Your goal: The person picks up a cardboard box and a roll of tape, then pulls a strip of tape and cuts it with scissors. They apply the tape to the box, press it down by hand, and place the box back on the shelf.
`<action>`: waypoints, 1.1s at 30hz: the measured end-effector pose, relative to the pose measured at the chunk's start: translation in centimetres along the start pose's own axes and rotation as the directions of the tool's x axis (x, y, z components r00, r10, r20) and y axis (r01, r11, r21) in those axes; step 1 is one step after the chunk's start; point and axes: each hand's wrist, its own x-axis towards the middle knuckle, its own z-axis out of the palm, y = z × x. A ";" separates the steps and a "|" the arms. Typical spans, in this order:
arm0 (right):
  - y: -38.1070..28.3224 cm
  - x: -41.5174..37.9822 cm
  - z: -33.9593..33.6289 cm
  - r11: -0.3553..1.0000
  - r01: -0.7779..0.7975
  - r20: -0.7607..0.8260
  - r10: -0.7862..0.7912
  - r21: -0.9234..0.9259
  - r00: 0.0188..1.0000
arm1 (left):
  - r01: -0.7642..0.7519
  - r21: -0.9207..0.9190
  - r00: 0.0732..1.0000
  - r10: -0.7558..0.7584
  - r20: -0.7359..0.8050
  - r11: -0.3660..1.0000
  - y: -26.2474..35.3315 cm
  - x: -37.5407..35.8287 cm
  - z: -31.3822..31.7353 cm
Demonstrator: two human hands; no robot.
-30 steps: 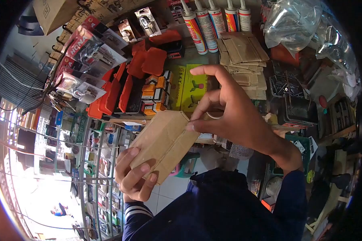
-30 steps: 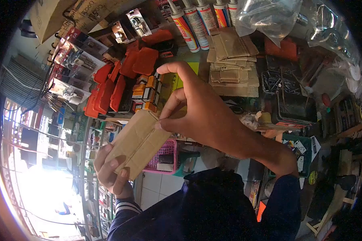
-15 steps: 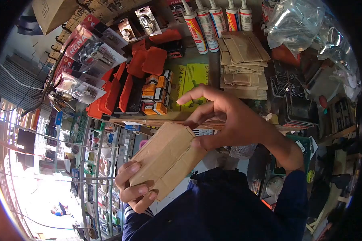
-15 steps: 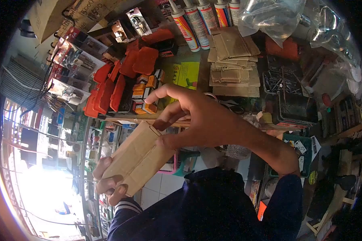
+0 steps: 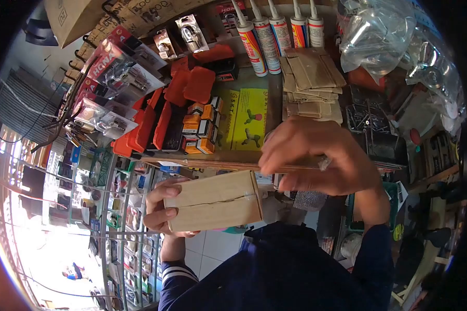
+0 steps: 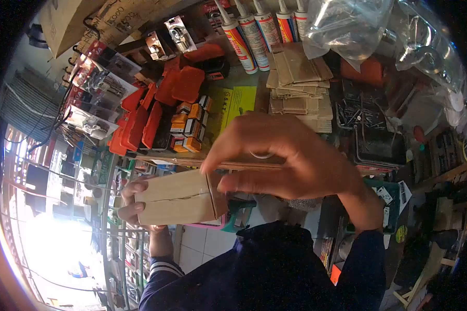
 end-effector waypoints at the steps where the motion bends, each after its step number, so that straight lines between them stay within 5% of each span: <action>1: -0.3 0.3 0.1 0.987 0.121 0.113 -0.109 -0.104 0.988 | 0.021 -0.049 1.000 -0.021 -0.013 0.999 -0.1 0.1 0.3; 8: 0.8 0.5 1.3 0.943 0.248 0.240 -0.194 -0.223 0.951 | 0.031 -0.267 0.995 -0.054 -0.078 0.963 -0.1 0.2 1.4; 11: 1.4 0.2 2.2 0.941 0.295 0.101 -0.282 -0.164 0.954 | 0.075 -0.377 0.994 -0.098 -0.043 0.923 -0.2 0.0 1.7; 13: 1.3 -0.4 2.3 0.907 0.304 0.088 -0.292 -0.291 0.953 | 0.139 -0.418 0.981 -0.182 -0.065 0.898 -0.2 -0.3 2.2; 20: 1.2 -1.5 2.4 0.838 0.356 0.144 -0.326 -0.413 0.934 | 0.258 -0.458 0.956 -0.292 -0.003 0.850 -0.1 -0.3 2.3; 23: 0.7 -1.6 2.6 0.862 0.277 0.050 -0.283 -0.424 0.958 | 0.296 -0.454 0.941 -0.337 -0.011 0.841 -0.4 -0.8 2.1; 30: 1.6 -2.5 2.6 0.845 0.326 0.100 -0.314 -0.425 0.944 | 0.293 -0.473 0.951 -0.306 0.051 0.831 -0.4 -0.5 2.4; 32: 2.4 -2.7 2.9 0.851 0.308 0.073 -0.307 -0.427 0.949 | 0.532 -0.369 0.832 -0.552 0.062 0.762 0.5 0.2 2.8; 33: 2.8 -2.8 3.0 0.869 0.232 0.007 -0.255 -0.437 0.967 | 0.532 -0.369 0.832 -0.551 0.062 0.762 0.3 0.2 2.9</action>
